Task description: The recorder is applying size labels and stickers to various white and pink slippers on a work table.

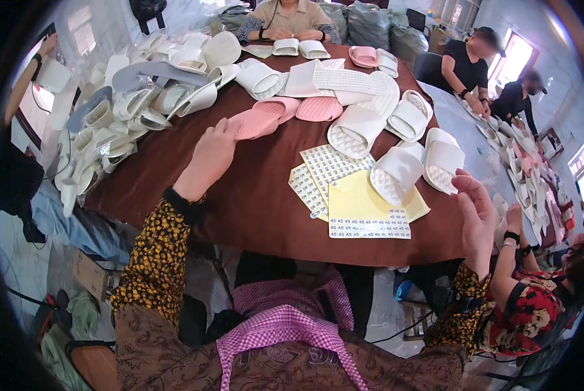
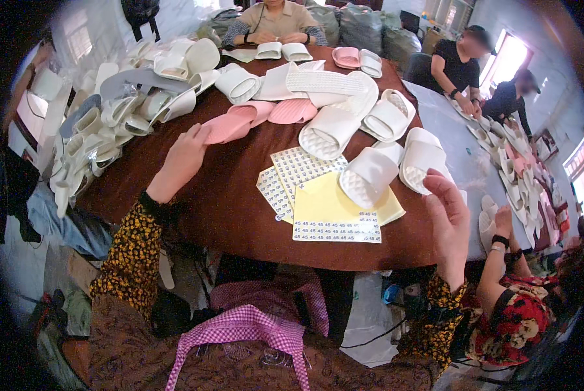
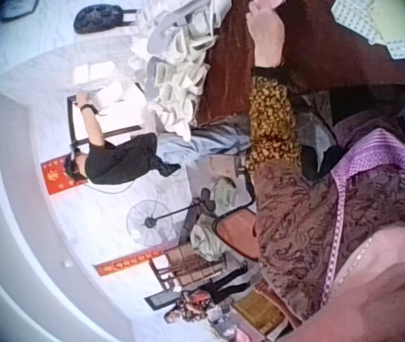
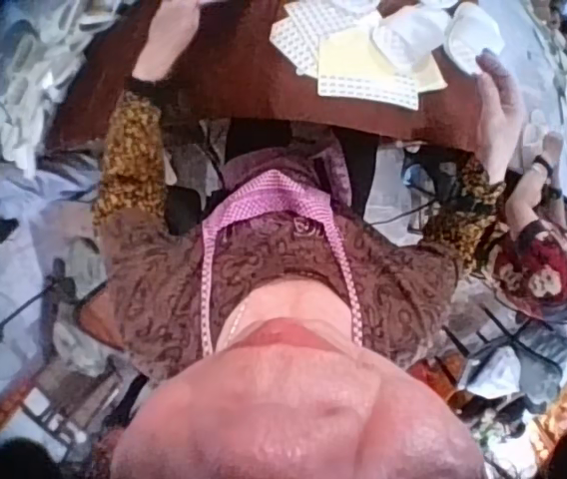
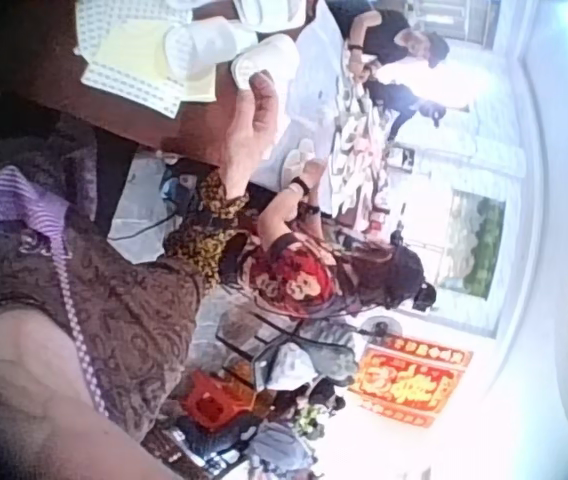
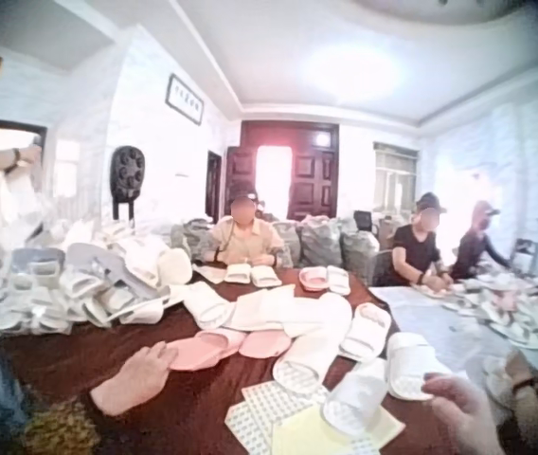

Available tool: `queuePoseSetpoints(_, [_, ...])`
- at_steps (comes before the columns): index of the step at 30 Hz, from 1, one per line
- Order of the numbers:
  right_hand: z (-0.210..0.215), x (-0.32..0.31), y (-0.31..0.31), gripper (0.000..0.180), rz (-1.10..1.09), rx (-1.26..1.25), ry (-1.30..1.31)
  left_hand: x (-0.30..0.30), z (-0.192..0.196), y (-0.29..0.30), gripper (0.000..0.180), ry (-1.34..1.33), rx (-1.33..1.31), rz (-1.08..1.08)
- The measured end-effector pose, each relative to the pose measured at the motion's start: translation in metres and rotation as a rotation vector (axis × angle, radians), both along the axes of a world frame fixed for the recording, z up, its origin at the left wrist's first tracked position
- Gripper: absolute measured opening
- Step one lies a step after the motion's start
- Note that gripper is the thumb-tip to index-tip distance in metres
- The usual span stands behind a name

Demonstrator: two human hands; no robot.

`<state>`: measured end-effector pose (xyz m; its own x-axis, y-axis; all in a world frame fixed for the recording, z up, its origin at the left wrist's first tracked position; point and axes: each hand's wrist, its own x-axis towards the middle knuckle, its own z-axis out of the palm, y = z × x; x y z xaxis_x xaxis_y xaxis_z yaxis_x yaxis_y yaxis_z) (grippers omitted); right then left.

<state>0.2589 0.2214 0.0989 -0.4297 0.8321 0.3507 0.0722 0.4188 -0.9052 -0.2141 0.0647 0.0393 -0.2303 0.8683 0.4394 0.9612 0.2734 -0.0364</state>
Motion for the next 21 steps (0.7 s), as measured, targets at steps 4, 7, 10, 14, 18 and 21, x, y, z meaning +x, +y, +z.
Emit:
queuePoseSetpoints(4, [0.001, -0.006, -0.008, 0.025, 0.034, 0.006, 0.004, -0.001, 0.010, -0.022, 0.030, -0.093, 0.209, -0.065])
queuePoseSetpoints(7, [0.002, -0.014, -0.010, 0.024, 0.044, -0.017, -0.028, -0.007, 0.012, -0.041, 0.026, -0.159, 0.347, -0.102])
queuePoseSetpoints(10, [0.002, -0.027, -0.013, 0.024, 0.099, -0.091, -0.017, -0.005, 0.012, -0.059, 0.023, -0.322, 0.381, -0.043])
queuePoseSetpoints(14, [0.004, -0.045, -0.017, 0.023, 0.207, -0.081, -0.060, -0.006, 0.026, -0.089, 0.026, -0.761, 0.397, 0.076])
queuePoseSetpoints(18, [0.008, -0.062, -0.023, 0.023, 0.310, -0.072, -0.105, 0.002, 0.053, -0.109, 0.029, -1.142, 0.395, 0.056])
queuePoseSetpoints(21, [0.009, -0.073, -0.028, 0.024, 0.371, -0.085, -0.123, -0.007, 0.064, -0.115, 0.029, -1.336, 0.307, 0.047])
